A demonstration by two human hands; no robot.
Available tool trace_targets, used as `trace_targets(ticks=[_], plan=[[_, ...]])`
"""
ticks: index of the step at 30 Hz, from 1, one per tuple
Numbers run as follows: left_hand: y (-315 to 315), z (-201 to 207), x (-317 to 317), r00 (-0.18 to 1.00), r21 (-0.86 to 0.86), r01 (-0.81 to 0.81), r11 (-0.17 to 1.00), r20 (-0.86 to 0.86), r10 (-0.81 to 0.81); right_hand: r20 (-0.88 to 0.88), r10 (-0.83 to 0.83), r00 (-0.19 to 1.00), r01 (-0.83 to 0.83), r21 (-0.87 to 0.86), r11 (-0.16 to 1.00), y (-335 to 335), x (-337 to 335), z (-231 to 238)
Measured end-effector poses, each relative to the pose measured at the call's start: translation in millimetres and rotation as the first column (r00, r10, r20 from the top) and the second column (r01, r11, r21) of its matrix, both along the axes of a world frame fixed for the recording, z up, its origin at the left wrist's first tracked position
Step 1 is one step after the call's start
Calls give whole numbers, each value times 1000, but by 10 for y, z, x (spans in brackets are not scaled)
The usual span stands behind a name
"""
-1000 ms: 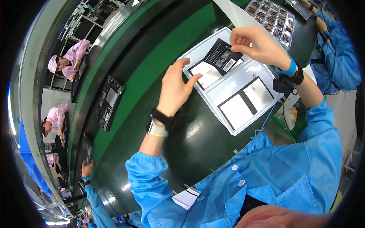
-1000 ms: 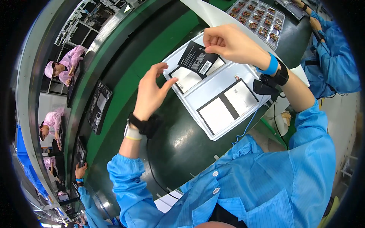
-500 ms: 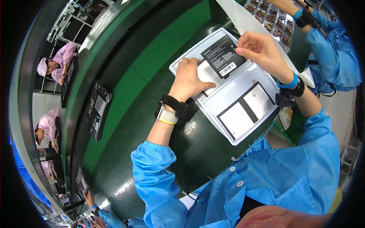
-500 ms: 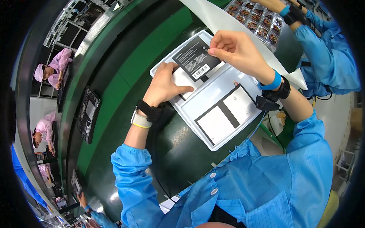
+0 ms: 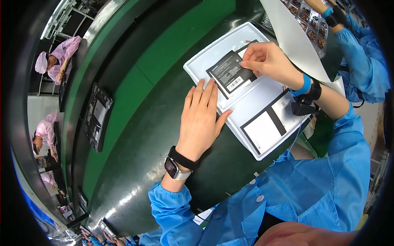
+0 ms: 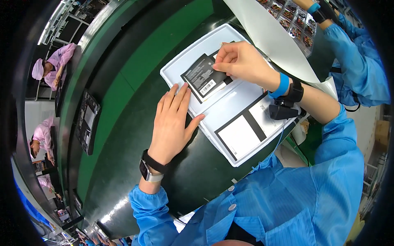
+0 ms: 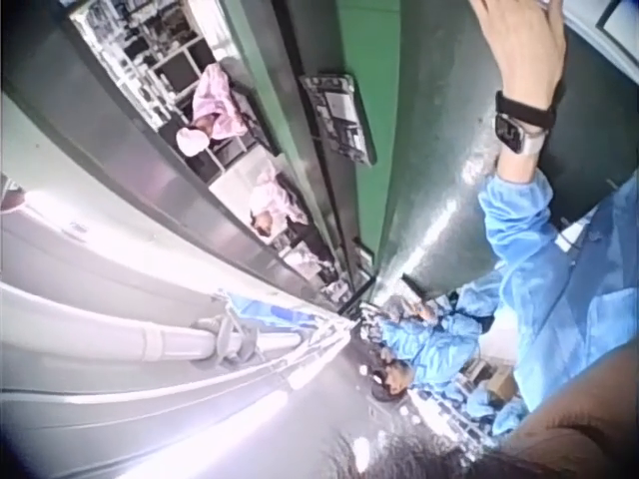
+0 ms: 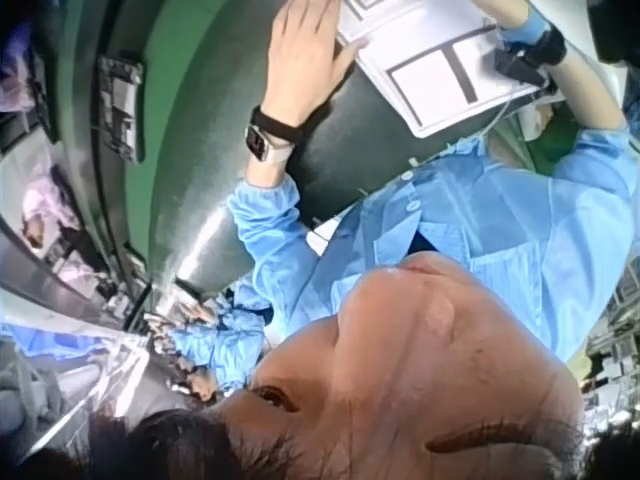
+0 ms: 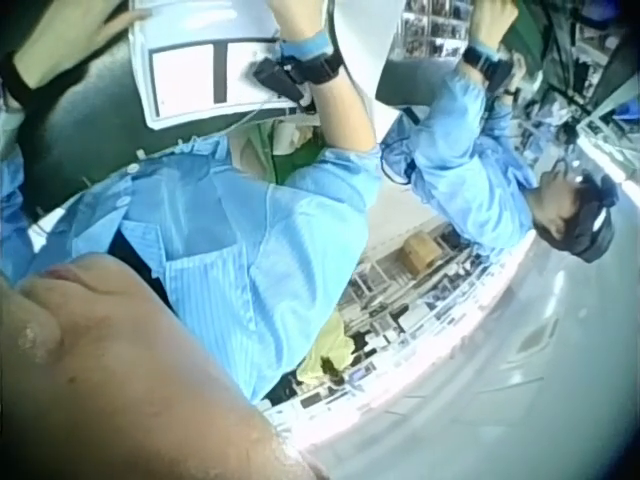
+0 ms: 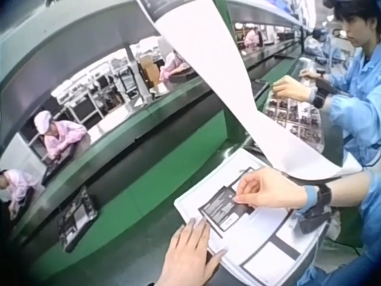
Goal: Install batteries into device chassis and apply protective labels on a factory assembly line.
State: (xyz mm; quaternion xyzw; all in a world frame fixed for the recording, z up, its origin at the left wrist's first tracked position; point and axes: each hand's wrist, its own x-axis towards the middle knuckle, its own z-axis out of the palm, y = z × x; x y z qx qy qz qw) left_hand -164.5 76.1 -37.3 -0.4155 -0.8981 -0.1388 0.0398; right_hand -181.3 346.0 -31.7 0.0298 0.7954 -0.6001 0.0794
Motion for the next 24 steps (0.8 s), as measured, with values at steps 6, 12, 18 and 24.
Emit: trace_targets(ticks=[6,12,18,24], plan=[[-1,-19,10,998,41,-24,999,56,22,-26,-75,997,74,-63,995,96,-7,-82],[18,-37,0,995,53,-34,998,95,28,70,-66,995,64,38,997,-53,-6,-85],[18,-15,-13,993,53,-35,998,119,28,73,-69,995,64,73,995,-59,-18,-100],[9,-15,-20,991,41,-38,998,133,33,64,-68,996,63,79,995,-60,-19,-133]])
